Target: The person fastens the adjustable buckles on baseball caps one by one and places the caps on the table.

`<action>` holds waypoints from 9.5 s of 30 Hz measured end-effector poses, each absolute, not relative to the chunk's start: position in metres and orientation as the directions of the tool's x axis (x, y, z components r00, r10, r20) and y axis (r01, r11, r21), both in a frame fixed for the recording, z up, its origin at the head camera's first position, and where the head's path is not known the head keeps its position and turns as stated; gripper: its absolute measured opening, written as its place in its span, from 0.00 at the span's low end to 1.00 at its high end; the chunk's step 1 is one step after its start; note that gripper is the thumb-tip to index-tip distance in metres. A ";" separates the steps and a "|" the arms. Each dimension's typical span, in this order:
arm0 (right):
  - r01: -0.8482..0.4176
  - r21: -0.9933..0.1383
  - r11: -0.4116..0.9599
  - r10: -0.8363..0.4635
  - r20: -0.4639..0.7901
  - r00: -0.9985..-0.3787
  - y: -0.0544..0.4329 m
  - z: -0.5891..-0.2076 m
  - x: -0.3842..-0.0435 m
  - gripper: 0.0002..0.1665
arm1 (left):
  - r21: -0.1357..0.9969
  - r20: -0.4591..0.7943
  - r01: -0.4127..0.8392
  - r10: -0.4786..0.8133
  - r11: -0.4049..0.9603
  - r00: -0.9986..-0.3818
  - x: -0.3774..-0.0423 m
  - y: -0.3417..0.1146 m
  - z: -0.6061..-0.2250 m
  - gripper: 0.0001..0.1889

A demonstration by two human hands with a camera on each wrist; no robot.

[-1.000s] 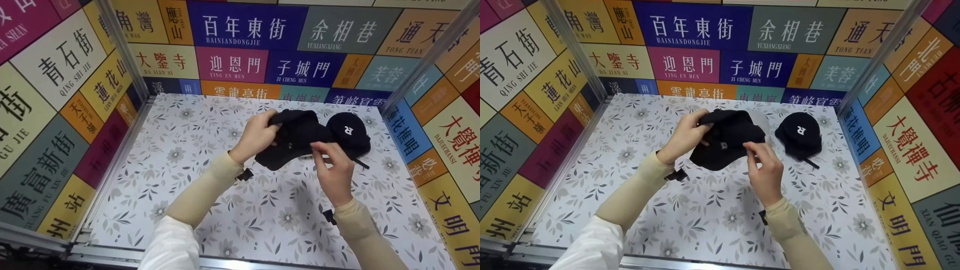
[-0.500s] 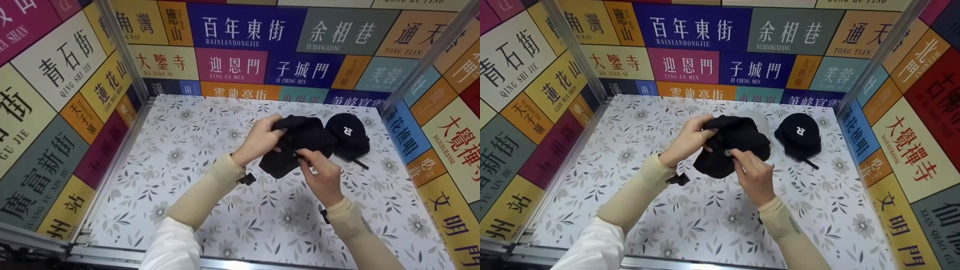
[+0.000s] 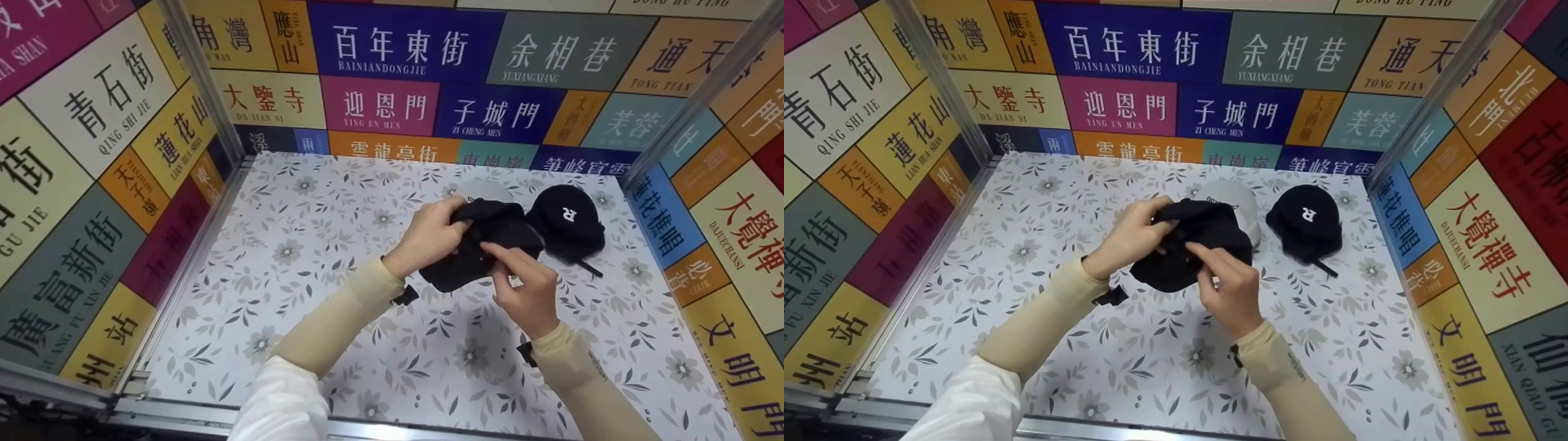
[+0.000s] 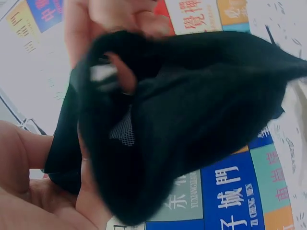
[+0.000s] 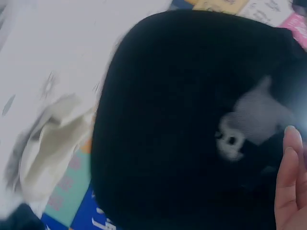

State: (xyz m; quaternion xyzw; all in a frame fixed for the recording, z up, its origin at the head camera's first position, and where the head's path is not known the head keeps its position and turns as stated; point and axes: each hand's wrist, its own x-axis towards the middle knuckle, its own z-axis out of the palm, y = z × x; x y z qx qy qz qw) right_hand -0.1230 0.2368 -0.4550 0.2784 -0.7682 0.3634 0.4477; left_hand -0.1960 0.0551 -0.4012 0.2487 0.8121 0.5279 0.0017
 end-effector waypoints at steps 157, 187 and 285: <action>-0.170 -0.978 -0.121 -0.151 0.187 -0.971 0.255 -0.404 -0.177 0.17 | 0.777 0.623 0.629 0.176 -0.024 -0.763 -0.212 0.023 -0.419 0.07; -0.278 -0.940 -0.195 -0.082 0.298 -0.951 0.254 -0.395 -0.172 0.17 | 0.807 0.496 0.566 0.323 0.171 -0.806 -0.192 0.030 -0.418 0.11; -0.226 -0.965 -0.135 -0.108 0.241 -0.965 0.235 -0.411 -0.157 0.18 | 0.292 0.716 0.799 0.433 0.526 -0.547 -0.171 0.033 -0.423 0.09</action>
